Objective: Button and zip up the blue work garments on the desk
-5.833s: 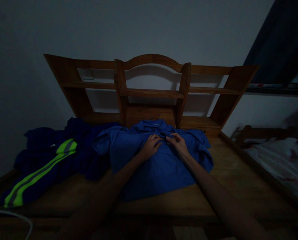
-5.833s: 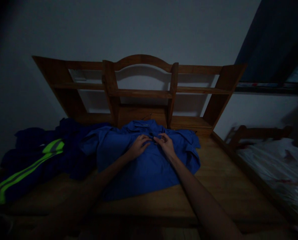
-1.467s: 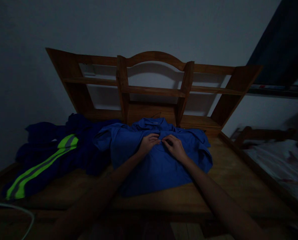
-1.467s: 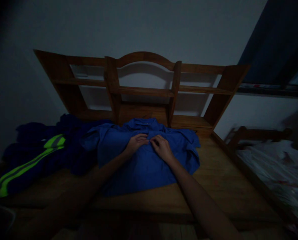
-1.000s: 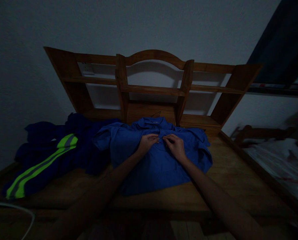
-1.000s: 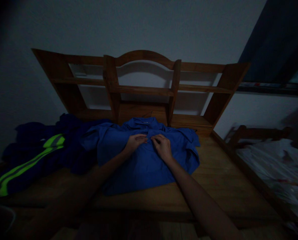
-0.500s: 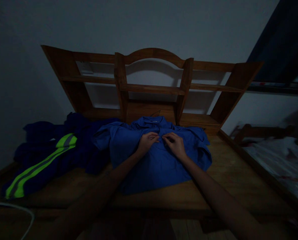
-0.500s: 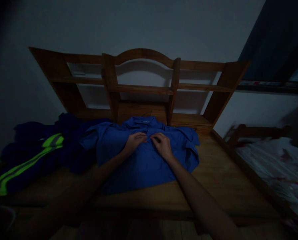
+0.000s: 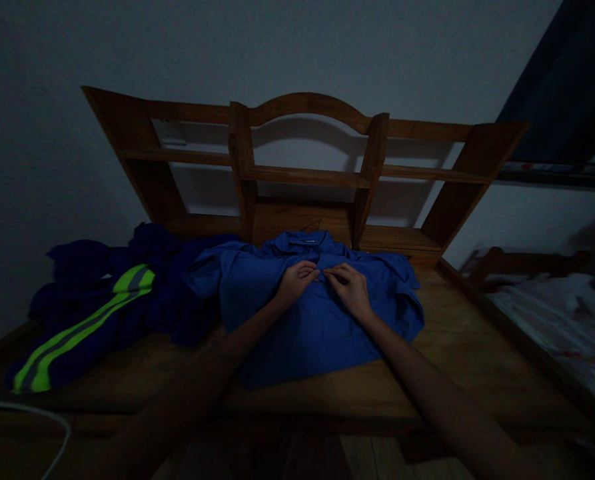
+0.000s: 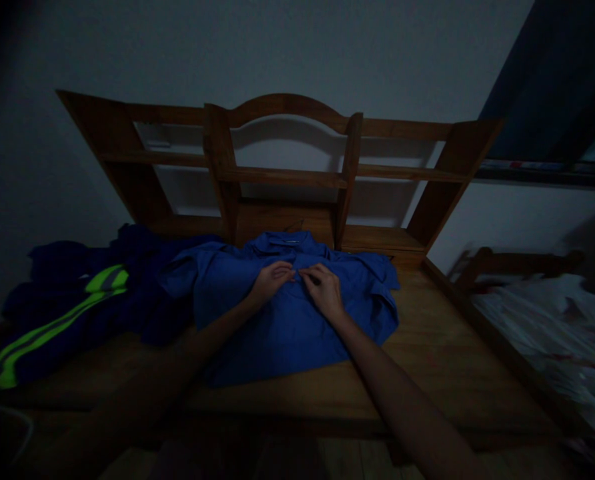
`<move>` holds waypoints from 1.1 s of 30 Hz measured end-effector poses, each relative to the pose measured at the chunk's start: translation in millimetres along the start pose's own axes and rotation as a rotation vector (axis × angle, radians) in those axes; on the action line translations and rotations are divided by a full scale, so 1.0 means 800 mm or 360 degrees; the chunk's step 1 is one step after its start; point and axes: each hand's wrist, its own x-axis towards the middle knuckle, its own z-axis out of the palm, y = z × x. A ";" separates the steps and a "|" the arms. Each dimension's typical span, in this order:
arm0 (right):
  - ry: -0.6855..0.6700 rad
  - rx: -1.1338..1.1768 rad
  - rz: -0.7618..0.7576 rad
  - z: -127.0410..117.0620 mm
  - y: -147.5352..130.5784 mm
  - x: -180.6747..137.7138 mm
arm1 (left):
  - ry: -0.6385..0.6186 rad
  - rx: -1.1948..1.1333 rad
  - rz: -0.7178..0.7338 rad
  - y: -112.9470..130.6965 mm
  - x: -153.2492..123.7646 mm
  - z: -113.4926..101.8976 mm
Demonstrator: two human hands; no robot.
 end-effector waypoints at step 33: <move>-0.0164 0.0102 0.0102 0.001 0.009 0.002 | -0.0014 -0.0007 -0.0056 0.010 -0.009 0.006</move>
